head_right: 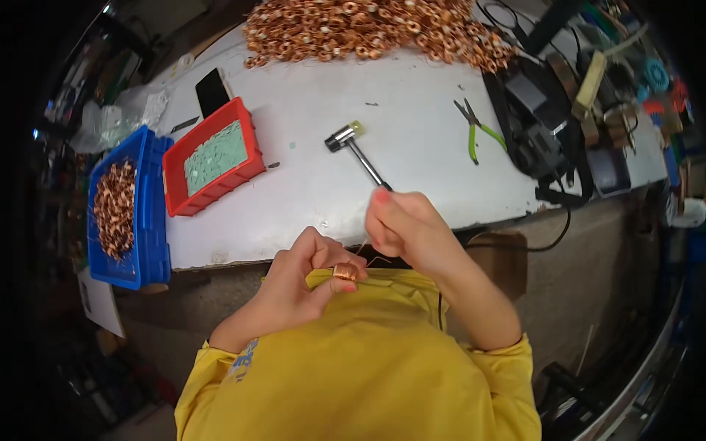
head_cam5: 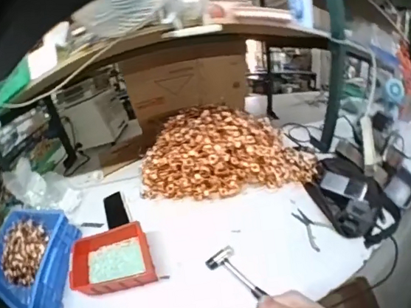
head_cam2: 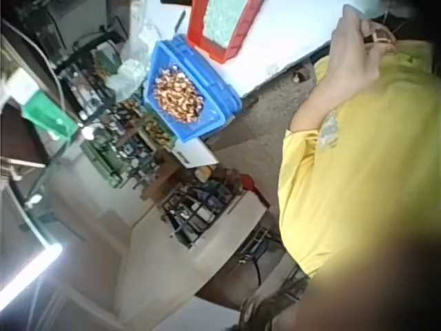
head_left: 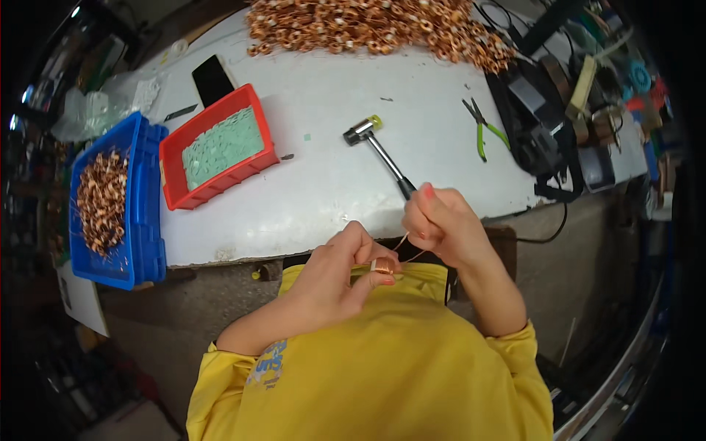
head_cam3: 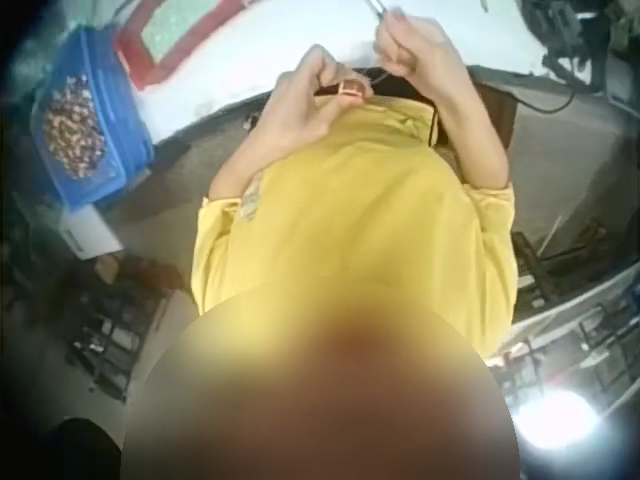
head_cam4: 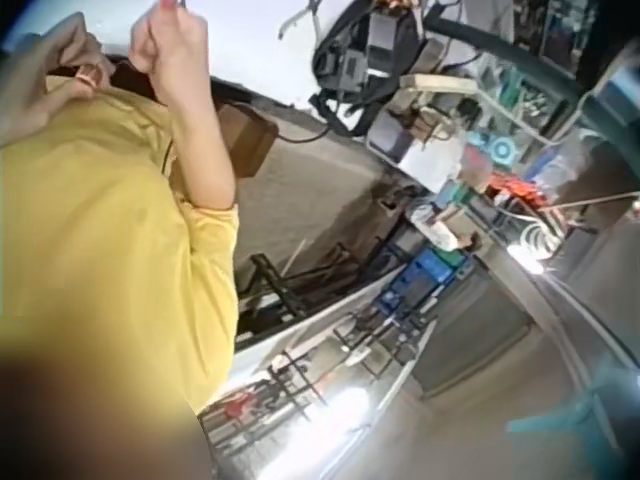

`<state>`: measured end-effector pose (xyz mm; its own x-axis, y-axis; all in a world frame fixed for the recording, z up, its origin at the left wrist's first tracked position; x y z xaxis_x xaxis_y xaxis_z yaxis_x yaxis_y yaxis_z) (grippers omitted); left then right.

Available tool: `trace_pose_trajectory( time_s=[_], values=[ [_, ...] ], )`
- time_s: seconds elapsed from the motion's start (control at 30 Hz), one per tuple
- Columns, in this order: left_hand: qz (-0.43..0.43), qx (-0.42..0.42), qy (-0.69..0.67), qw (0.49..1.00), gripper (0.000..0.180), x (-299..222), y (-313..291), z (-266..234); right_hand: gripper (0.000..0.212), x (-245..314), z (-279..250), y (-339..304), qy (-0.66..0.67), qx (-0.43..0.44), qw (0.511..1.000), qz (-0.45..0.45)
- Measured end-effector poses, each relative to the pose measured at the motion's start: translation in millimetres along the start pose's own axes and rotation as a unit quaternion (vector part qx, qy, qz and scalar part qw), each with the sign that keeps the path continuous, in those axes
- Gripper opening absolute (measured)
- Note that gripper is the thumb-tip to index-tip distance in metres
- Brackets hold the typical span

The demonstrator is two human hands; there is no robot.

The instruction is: Winding copper wire around a central core and tapping it into place using a small mallet.

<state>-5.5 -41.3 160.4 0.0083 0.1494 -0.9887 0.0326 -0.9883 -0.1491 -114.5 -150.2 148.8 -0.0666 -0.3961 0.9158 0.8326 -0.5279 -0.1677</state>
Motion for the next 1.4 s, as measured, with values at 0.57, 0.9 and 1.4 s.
trace_pose_trajectory(
  time_s=[0.57,0.9,1.4],
  values=[
    [0.053,-0.075,-0.345,0.934,0.026,11,16,1,0.016,-24,1,-14,-0.157,-0.111,0.980,-0.044],
    [0.034,-0.132,-0.437,0.889,0.060,14,6,-21,0.016,-17,55,0,-0.326,-0.033,0.918,-0.223],
    [0.019,-0.183,-0.482,0.857,0.042,40,0,-37,0.013,-28,69,-3,-0.516,-0.006,0.809,-0.283]
  ],
)
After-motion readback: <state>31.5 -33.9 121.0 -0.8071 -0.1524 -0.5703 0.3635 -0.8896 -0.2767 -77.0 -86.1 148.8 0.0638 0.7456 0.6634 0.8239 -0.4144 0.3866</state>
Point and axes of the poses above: each hand's wrist, its own y-axis towards the middle knuckle, its own z-axis out of the palm, x = y × z, the point moved 5 cm from there along y, towards the middle knuckle, and after that the axes turned 2 degrees about -y, right-handed, at the moved point
